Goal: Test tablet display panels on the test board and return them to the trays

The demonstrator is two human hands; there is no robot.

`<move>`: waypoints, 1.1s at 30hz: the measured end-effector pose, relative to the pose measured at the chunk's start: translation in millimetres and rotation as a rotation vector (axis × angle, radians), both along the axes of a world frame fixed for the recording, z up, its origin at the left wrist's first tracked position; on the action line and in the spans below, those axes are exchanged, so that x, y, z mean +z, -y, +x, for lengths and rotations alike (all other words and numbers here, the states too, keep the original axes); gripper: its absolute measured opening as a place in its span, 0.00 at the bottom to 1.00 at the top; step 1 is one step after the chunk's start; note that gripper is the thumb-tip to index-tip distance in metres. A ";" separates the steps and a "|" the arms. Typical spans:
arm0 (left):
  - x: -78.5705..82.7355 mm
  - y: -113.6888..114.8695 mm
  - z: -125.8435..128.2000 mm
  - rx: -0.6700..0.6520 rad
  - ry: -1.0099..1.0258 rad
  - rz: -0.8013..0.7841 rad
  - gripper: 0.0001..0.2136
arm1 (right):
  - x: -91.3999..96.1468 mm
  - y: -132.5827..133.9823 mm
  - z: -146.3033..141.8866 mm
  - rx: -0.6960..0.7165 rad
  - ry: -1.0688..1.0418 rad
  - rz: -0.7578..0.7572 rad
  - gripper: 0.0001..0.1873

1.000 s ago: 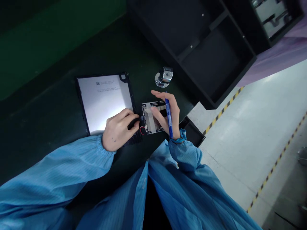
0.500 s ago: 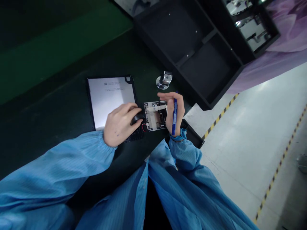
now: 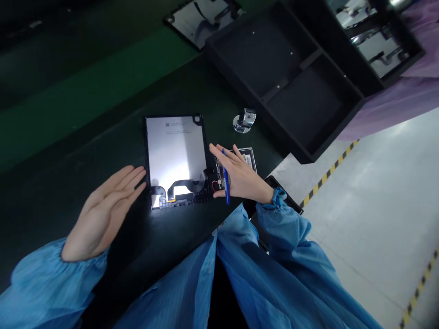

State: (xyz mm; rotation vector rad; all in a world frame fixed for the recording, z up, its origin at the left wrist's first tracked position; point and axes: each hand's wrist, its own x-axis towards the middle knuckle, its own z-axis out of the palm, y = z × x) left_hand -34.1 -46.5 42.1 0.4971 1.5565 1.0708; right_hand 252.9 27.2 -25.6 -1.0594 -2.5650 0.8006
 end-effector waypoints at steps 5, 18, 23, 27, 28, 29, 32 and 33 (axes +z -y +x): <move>-0.7 -25.9 2.0 0.042 0.013 -0.100 0.26 | -6.2 0.0 0.1 0.007 -0.028 0.018 0.74; 34.4 -58.6 59.7 -0.451 0.126 0.495 0.20 | 53.6 -3.3 9.6 -0.270 -0.826 -0.361 0.48; -11.4 -46.3 65.3 -0.638 0.070 0.505 0.16 | 56.1 2.3 15.2 -0.504 -0.780 -0.253 0.42; -54.4 -43.8 41.6 -0.444 0.044 0.410 0.17 | 36.4 -1.8 16.7 -0.632 -0.855 -0.211 0.36; -61.2 -43.8 36.7 -0.356 0.084 0.397 0.19 | 33.2 -2.7 12.8 -0.642 -0.865 -0.211 0.35; -65.5 -43.8 33.0 -0.274 0.140 0.384 0.20 | 31.3 -3.1 6.8 -0.645 -0.874 -0.218 0.36; -64.4 -41.6 29.5 -0.114 0.303 0.211 0.21 | 32.2 -1.5 -19.7 -0.593 -0.898 -0.278 0.36; -60.9 -40.2 30.0 -0.080 0.328 0.108 0.23 | 33.3 -0.5 -29.4 -0.559 -0.903 -0.296 0.36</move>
